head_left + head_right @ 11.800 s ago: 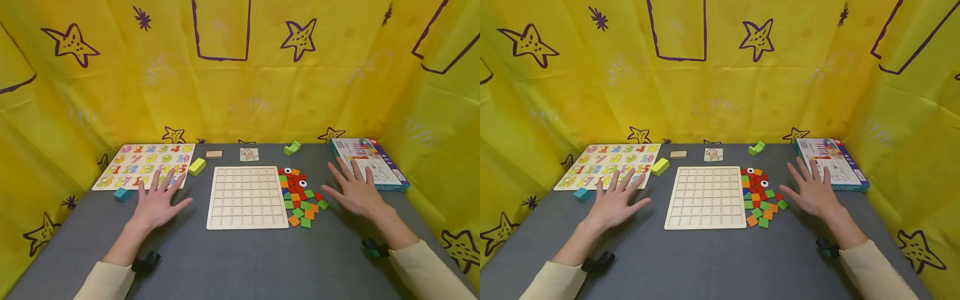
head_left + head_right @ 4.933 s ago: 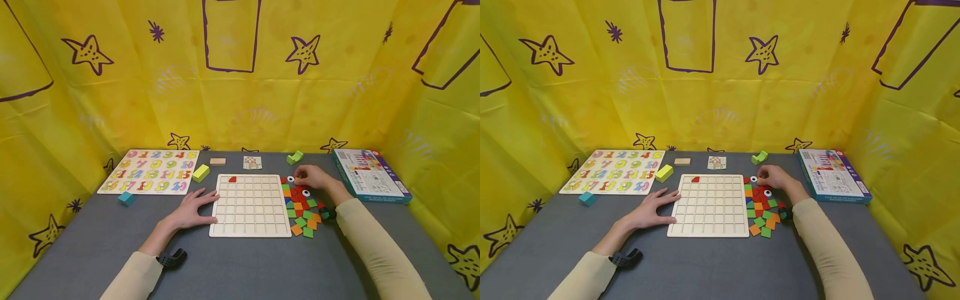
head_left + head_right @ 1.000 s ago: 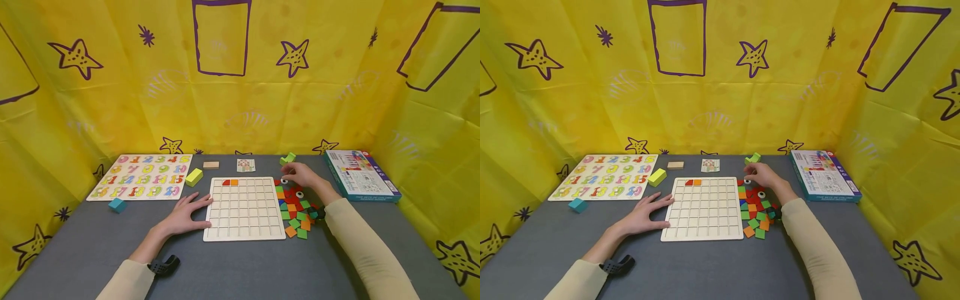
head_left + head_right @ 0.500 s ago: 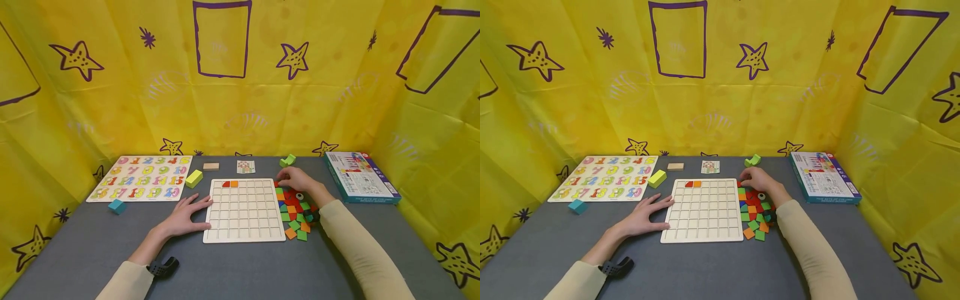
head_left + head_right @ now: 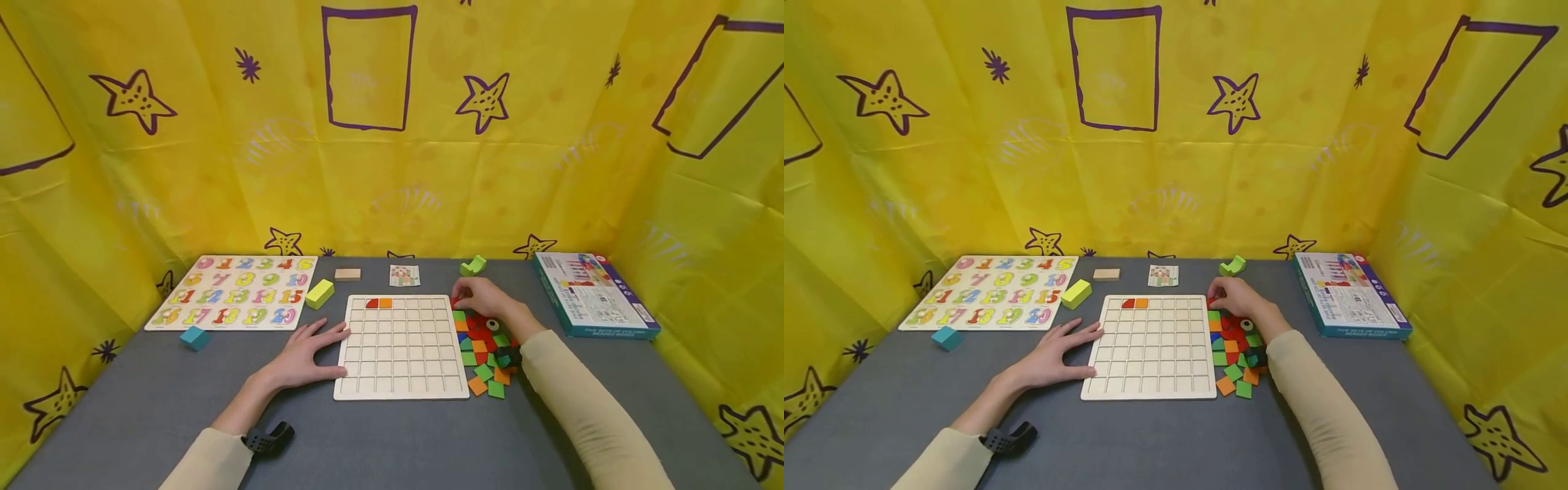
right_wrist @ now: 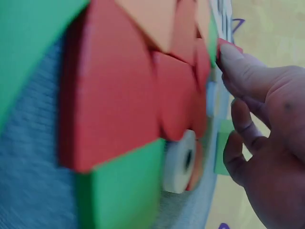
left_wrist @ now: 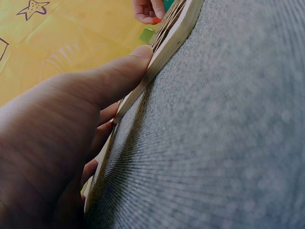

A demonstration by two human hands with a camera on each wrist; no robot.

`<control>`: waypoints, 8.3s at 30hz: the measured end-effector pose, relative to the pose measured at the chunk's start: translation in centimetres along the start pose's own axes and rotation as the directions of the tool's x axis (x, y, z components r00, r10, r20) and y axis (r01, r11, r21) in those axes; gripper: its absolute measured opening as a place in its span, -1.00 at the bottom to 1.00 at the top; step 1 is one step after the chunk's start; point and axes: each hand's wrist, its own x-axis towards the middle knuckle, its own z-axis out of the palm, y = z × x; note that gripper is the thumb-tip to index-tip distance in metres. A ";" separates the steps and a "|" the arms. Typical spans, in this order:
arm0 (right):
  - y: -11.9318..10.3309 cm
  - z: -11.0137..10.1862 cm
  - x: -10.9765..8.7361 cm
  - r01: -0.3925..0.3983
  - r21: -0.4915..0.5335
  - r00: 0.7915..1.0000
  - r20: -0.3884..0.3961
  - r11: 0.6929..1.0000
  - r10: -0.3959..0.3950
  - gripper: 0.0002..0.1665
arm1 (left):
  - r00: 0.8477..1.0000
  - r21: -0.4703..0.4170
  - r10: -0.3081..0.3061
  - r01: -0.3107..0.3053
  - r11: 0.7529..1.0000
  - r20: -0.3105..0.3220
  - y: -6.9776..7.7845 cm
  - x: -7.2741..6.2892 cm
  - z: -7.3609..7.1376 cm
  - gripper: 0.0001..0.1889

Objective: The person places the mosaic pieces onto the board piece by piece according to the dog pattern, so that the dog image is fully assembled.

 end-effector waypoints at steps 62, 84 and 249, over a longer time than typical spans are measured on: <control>-7.4 6.6 6.7 0.135 0.058 0.990 -0.036 0.989 -0.133 -0.92 | 0.999 -0.002 -0.016 0.016 1.000 0.028 0.0 0.0 -0.1 -0.15; -6.7 3.3 3.7 0.063 0.103 0.997 0.030 0.993 -0.066 -0.68 | 1.000 -0.006 0.012 -0.012 1.000 0.023 -0.1 0.1 -0.4 -0.15; -12.7 8.3 7.8 0.185 0.104 0.975 0.106 0.977 -0.196 -0.91 | 0.999 0.004 0.040 -0.040 0.999 0.011 -0.3 0.1 -0.3 -0.21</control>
